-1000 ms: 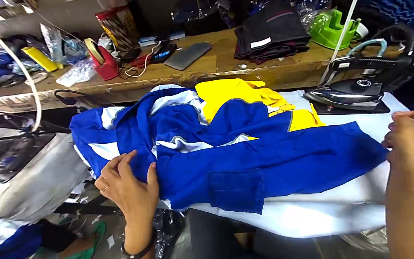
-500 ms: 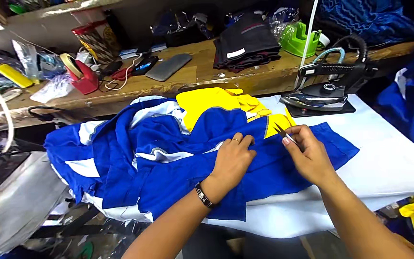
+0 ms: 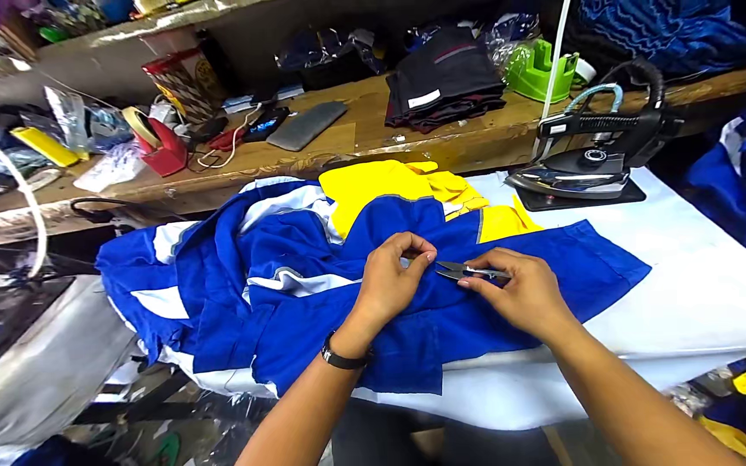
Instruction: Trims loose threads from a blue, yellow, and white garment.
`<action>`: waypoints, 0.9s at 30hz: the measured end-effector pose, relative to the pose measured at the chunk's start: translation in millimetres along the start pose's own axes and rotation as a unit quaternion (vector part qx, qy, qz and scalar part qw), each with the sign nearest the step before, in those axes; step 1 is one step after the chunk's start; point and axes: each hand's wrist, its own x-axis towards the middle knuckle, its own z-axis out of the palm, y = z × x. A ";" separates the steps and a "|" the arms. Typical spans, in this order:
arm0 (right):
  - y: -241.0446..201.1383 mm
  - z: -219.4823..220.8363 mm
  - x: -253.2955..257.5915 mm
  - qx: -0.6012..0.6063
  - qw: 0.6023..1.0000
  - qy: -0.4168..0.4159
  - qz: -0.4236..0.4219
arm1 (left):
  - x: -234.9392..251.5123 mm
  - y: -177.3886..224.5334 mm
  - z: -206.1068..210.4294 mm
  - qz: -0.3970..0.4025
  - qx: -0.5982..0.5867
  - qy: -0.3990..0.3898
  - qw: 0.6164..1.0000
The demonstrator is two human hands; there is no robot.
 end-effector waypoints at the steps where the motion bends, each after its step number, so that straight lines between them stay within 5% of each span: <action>1: -1.0 1.0 0.9 0.000 1.000 -0.001 -0.001 | 0.0 0.2 0.1 0.001 -0.003 -0.002 1.000; 6: -1.0 2.9 4.2 0.001 1.000 0.006 -0.013 | 0.0 2.1 -2.4 0.001 -0.004 -0.002 1.000; 11: -0.9 -3.0 3.3 -0.035 0.999 -0.002 -0.019 | -9.3 -2.8 -17.4 0.064 0.261 -0.028 0.963; 14: -1.1 -1.8 1.8 -0.056 0.998 -0.015 -0.025 | -14.0 -4.9 -16.7 0.074 0.324 -0.067 0.941; 27: -6.0 4.9 4.5 -0.050 0.998 -0.011 -0.035 | -12.8 -5.0 -13.7 0.060 0.264 -0.039 0.962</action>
